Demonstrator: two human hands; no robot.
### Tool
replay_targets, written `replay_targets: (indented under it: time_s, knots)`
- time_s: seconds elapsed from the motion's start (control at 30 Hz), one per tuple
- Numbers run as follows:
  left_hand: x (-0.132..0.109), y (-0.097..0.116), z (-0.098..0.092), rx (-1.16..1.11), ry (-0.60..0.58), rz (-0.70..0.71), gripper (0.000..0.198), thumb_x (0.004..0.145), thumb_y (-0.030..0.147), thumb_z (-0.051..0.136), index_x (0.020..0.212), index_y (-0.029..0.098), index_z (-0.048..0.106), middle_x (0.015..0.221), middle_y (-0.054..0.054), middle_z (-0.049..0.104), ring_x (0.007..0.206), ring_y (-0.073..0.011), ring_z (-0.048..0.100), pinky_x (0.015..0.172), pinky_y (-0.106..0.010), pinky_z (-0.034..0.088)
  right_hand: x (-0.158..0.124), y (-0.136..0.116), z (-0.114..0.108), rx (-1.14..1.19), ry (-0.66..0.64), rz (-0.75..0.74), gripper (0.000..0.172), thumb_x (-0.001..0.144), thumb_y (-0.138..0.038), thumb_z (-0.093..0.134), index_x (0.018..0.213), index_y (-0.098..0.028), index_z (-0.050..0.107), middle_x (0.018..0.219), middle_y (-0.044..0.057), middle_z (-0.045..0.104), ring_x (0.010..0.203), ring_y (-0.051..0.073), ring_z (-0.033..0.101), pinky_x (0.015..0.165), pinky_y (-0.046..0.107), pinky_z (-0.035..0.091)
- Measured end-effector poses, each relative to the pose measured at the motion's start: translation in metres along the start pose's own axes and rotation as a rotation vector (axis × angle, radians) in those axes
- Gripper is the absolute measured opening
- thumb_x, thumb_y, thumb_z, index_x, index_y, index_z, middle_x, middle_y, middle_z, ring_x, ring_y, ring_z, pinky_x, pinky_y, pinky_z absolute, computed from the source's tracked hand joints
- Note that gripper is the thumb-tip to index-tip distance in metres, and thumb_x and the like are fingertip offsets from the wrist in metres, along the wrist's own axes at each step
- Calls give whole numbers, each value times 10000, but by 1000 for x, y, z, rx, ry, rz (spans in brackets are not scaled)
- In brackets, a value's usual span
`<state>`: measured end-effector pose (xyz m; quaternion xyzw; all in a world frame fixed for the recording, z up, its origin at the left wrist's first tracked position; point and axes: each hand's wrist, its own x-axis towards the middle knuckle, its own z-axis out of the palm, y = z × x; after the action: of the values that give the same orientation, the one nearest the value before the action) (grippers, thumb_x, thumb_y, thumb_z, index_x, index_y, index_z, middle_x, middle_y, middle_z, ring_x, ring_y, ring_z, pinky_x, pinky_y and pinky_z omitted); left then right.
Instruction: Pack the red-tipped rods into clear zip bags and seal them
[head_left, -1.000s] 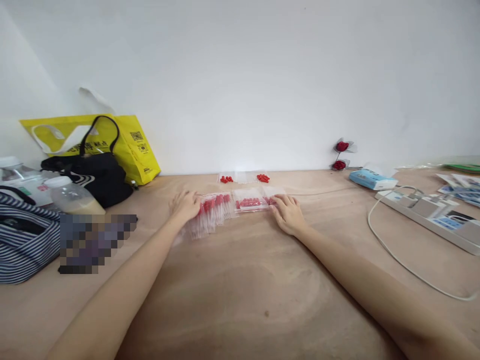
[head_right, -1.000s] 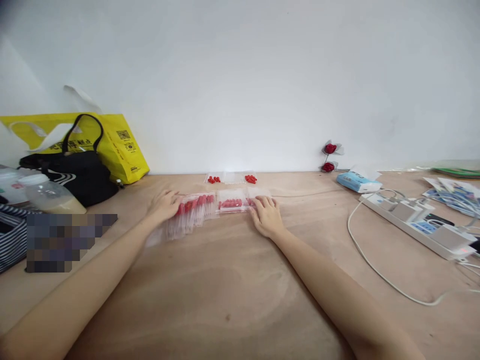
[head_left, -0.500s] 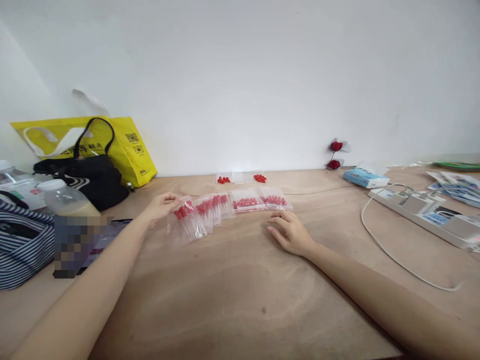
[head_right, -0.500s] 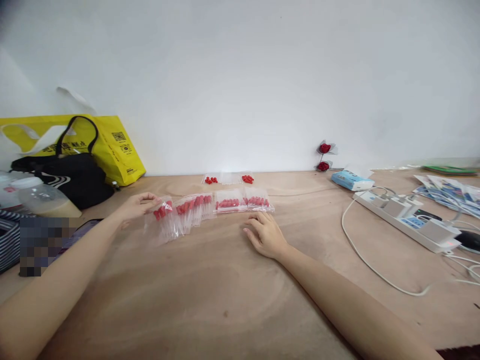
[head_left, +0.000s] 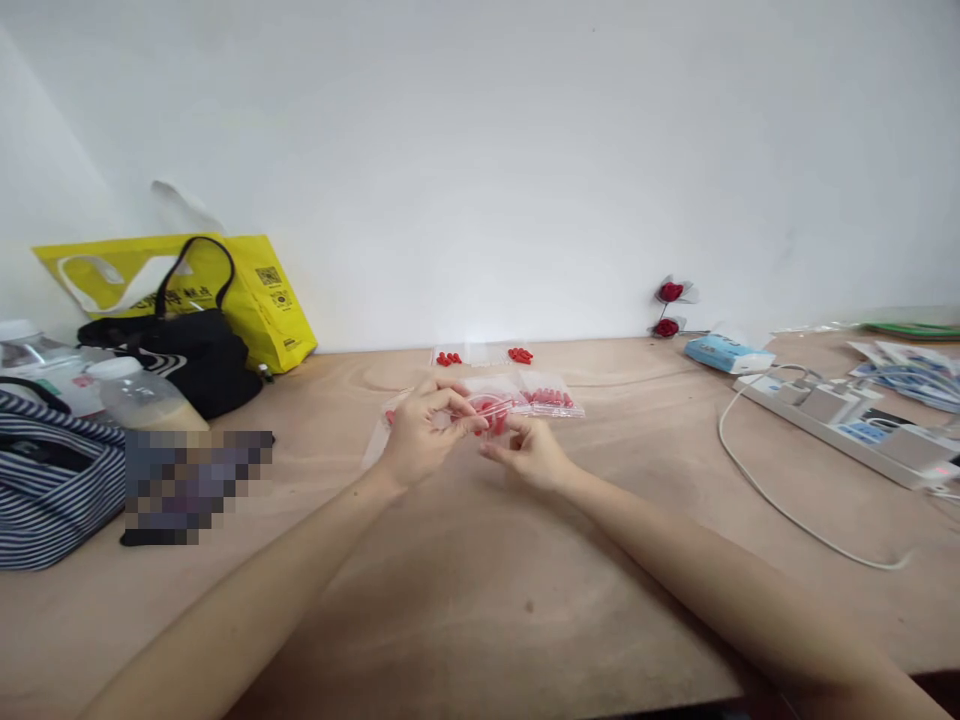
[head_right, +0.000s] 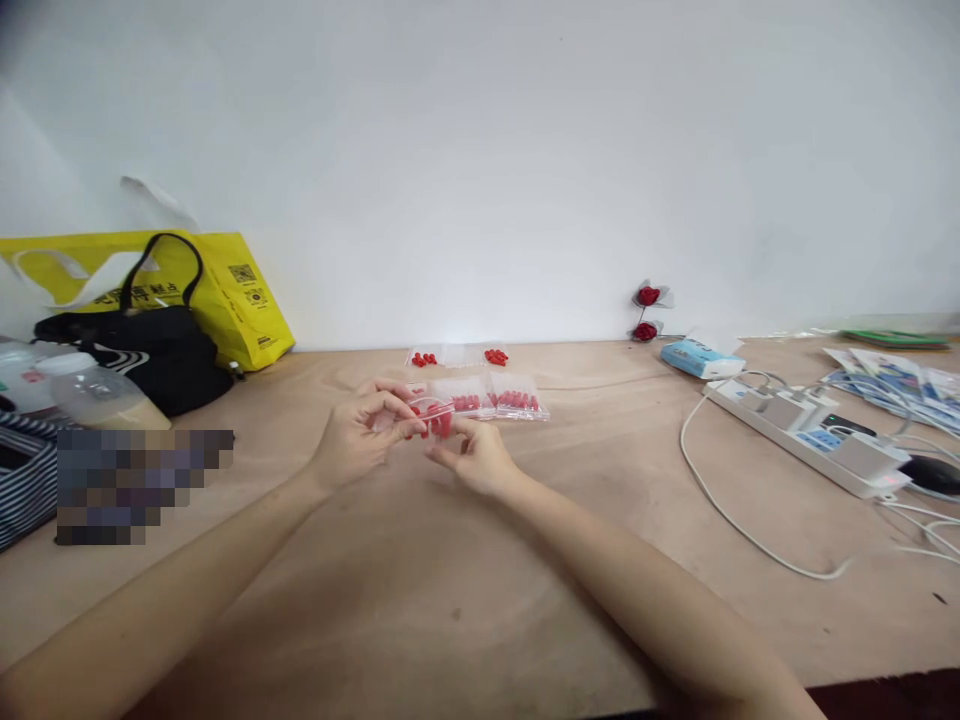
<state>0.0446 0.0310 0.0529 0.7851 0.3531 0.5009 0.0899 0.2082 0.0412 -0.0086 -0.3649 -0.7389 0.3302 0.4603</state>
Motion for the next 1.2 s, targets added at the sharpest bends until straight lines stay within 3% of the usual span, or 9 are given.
replay_targets:
  time_s: [0.07,0.17,0.33,0.47,0.6,0.7,0.8,0.9,1.2]
  knots:
    - [-8,2,5,-39,2,62,204,703,343,676,768,166,597,824,-37,570,806,-170,570,741,-316,489,-3,5,-12,-108,25,-110,154,753,-313,565,780,-178,635,562,-30,522,416,64,383,411,201,336]
    - [-19,-3,6,-41,-72,111,313,733,302,659,988,174,532,878,-40,605,781,-151,595,723,-286,511,-10,17,-31,-254,36,-274,170,788,-233,498,856,-197,650,701,18,609,590,119,541,533,235,430]
    - [-39,-17,15,115,-265,326,104,859,191,479,868,183,583,776,-31,650,726,-139,613,675,-256,502,-21,37,-49,-427,-19,-389,269,773,-130,428,930,-200,635,975,71,635,862,155,598,722,282,474]
    - [-52,-28,25,184,-323,452,180,877,152,427,838,179,602,755,-39,653,703,-138,603,653,-251,495,-31,39,-54,-745,-104,-583,258,806,-203,444,1022,-200,586,971,77,629,786,148,591,649,272,439]
    - [-56,-35,28,208,-307,447,208,884,156,409,827,181,608,754,-42,651,708,-135,603,658,-249,496,-38,32,-56,-958,-139,-900,163,849,-220,442,927,-208,585,731,32,627,590,111,524,544,275,341]
    - [-56,-37,28,219,-305,439,207,884,161,415,817,177,609,749,-40,651,696,-135,603,645,-247,496,-41,27,-53,-1009,-143,-1030,145,856,-171,438,868,-203,579,648,11,598,549,101,487,501,275,286]
    - [-56,-39,25,233,-312,441,212,882,164,415,816,172,616,755,-49,655,698,-142,605,644,-257,496,-43,23,-51,-1049,-130,-1061,166,855,-143,424,829,-185,583,633,16,590,557,106,481,483,276,266]
    - [-56,-42,21,223,-354,421,237,887,181,403,818,182,629,763,-52,661,708,-143,613,665,-266,501,-44,22,-50,-1077,-96,-999,188,862,-147,409,809,-184,585,628,17,586,561,106,477,474,277,257]
    - [-57,-47,18,199,-382,367,257,891,201,396,821,190,644,766,-53,670,724,-146,625,685,-271,509,-44,21,-46,-986,-92,-998,192,857,-121,400,836,-185,579,700,30,617,620,112,512,490,276,268]
